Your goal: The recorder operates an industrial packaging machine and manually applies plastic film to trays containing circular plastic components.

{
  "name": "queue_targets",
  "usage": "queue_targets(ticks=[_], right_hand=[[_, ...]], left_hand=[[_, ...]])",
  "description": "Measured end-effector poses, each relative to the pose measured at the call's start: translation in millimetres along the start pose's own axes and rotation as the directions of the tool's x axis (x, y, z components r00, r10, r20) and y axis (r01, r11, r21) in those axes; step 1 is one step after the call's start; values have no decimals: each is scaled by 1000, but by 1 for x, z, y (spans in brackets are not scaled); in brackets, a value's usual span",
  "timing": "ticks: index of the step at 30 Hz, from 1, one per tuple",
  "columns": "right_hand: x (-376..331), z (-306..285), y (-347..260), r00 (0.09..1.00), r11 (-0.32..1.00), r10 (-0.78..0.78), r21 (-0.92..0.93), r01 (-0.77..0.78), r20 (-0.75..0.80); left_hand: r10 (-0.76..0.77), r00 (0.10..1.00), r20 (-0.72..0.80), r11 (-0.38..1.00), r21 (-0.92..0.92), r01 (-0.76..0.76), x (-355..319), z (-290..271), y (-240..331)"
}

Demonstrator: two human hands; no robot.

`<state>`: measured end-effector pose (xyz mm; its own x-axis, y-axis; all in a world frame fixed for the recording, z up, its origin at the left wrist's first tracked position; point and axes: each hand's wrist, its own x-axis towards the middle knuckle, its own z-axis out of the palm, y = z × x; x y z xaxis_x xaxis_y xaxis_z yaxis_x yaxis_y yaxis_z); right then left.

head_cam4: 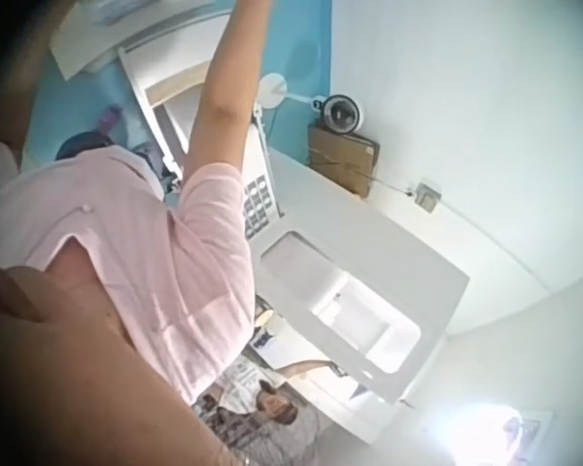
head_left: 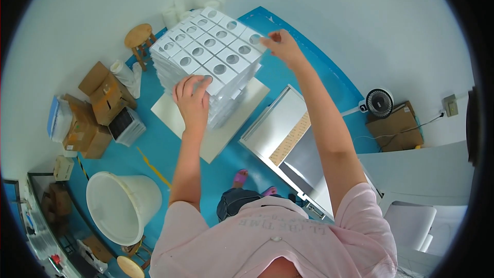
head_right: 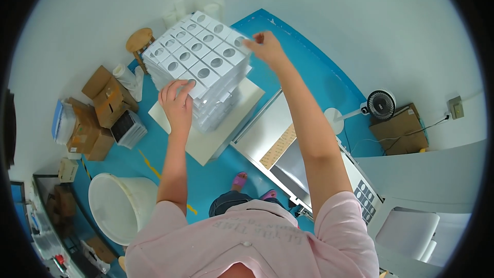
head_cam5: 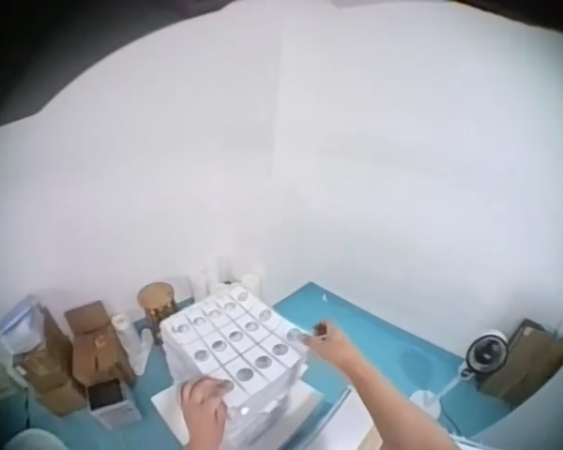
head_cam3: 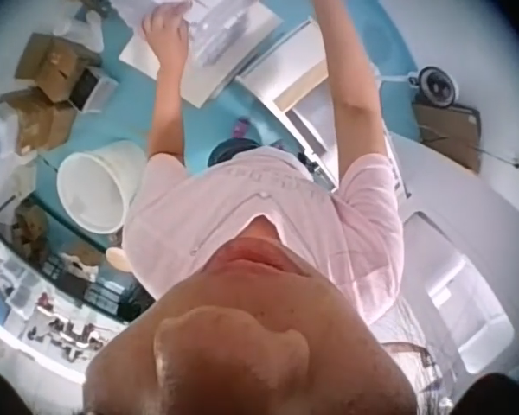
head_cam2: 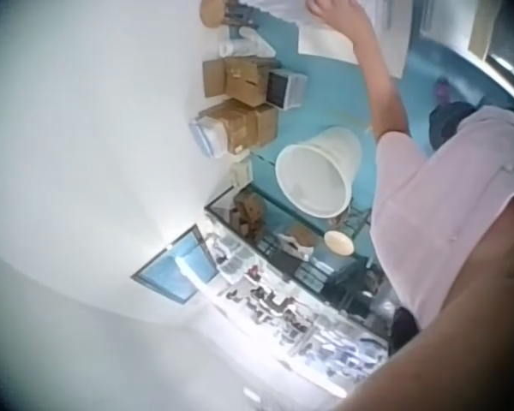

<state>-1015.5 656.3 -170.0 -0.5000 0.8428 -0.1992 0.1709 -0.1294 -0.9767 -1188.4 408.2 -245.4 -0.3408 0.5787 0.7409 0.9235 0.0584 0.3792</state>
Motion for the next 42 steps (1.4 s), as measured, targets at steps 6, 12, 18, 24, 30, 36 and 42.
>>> queue_targets(ticks=[6,12,18,24,30,36,42], right_hand=[[-97,17,-9,294,-98,-736,-525,845,610],[-212,-54,0,505,368,-854,-537,759,128],[-318,-136,69,840,905,-377,38,424,-391],[-432,-212,205,746,938,108,-181,-295,-657],[-503,-287,304,393,917,62,-103,-385,-918],[-493,-339,330,439,914,136,-59,-401,-888],[-485,-351,344,472,921,159,-41,-387,-867]], left_hand=[[270,956,-114,961,99,-260,15,-11,49],[-162,845,-509,935,-354,-33,-5,-3,74],[-208,786,582,315,-721,617,-62,37,96],[37,354,934,553,-314,771,-145,97,184],[264,274,925,615,-380,690,-208,152,271],[217,355,909,676,-403,618,-225,189,307],[104,263,959,635,-268,725,-225,177,318]])
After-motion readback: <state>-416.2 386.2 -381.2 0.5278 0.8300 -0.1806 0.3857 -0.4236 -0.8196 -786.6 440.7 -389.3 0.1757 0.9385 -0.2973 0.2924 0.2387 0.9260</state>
